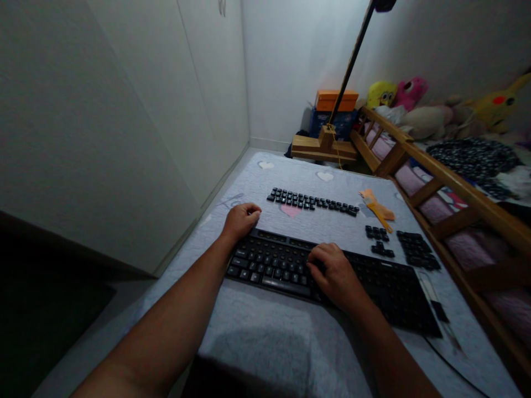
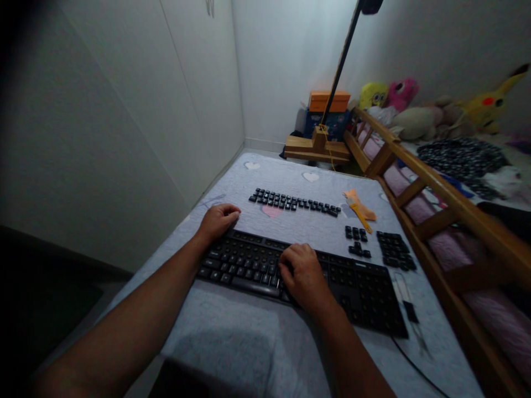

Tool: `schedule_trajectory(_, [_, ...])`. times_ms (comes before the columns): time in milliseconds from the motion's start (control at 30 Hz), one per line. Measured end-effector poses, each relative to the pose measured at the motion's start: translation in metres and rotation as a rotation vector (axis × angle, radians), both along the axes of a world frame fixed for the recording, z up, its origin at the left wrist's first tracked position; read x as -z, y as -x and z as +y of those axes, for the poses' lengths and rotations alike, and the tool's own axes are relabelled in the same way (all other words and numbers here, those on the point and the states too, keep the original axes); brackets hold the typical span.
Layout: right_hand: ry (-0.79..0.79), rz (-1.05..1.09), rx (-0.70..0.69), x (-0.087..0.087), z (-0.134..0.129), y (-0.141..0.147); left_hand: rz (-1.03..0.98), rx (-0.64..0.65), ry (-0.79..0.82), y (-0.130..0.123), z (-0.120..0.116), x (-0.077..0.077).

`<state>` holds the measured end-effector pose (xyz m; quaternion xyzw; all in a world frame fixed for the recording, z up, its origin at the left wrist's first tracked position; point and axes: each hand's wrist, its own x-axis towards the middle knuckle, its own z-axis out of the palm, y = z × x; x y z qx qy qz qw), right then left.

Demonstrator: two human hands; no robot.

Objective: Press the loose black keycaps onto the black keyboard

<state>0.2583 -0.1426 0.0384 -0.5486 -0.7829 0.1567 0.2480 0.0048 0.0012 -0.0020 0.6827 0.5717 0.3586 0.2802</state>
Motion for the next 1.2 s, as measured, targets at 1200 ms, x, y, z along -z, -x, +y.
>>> schedule_trajectory(1200, [0.078,-0.046,-0.035,0.0001,0.0059,0.0008,0.016,0.003,-0.005,0.0010,0.0010,0.0002])
